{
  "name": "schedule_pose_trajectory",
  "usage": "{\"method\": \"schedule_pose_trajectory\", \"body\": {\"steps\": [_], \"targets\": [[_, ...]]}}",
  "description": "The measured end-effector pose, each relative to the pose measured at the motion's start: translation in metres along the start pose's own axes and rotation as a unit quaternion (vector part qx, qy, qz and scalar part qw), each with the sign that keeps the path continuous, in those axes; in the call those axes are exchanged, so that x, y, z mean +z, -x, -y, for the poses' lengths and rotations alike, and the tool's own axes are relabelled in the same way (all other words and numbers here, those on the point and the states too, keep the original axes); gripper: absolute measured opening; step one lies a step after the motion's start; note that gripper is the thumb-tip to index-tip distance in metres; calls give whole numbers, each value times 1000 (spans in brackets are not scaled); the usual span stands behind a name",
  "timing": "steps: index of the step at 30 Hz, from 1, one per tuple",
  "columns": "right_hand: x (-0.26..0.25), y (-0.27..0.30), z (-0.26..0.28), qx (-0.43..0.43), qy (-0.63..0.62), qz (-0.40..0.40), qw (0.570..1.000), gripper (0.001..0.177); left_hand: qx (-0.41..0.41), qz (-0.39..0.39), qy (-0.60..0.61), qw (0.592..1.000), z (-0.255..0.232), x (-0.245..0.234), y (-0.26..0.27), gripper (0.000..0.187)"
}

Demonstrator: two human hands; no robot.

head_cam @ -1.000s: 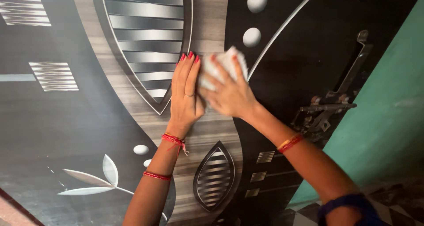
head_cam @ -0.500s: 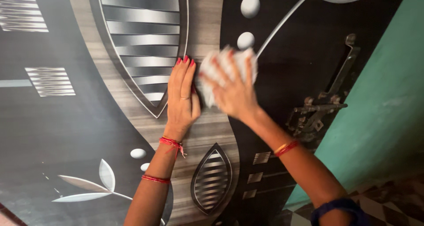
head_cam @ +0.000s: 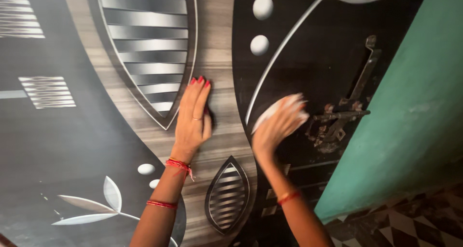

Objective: The person wipes the surface of a dark-colored door with a white cloth. They clean the decorative panels and the area around the handle using both hands.

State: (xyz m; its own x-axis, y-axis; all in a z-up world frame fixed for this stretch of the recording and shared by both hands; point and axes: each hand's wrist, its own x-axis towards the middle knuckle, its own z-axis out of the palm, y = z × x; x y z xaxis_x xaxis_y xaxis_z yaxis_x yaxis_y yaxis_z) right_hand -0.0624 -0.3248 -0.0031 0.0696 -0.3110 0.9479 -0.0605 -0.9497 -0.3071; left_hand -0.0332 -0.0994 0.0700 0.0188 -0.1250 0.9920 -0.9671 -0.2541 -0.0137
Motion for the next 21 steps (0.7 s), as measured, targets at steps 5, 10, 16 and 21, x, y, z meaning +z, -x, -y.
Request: {"method": "schedule_pose_trajectory", "body": {"steps": [5,10,16,21], "targets": [[-12,13,50,-315,-48,70,945,61,-1,-2,-4,1000,2,1,1,67],[-9,-73,103,-258,-34,79,962,59,-4,-6,8,1000,4,0,4,68],[-8,-78,140,-427,56,180,884,64,2,-54,10,998,12,-16,3,66],[-11,-89,136,-485,-71,188,851,57,-34,-91,-51,994,30,-64,7,56]]}}
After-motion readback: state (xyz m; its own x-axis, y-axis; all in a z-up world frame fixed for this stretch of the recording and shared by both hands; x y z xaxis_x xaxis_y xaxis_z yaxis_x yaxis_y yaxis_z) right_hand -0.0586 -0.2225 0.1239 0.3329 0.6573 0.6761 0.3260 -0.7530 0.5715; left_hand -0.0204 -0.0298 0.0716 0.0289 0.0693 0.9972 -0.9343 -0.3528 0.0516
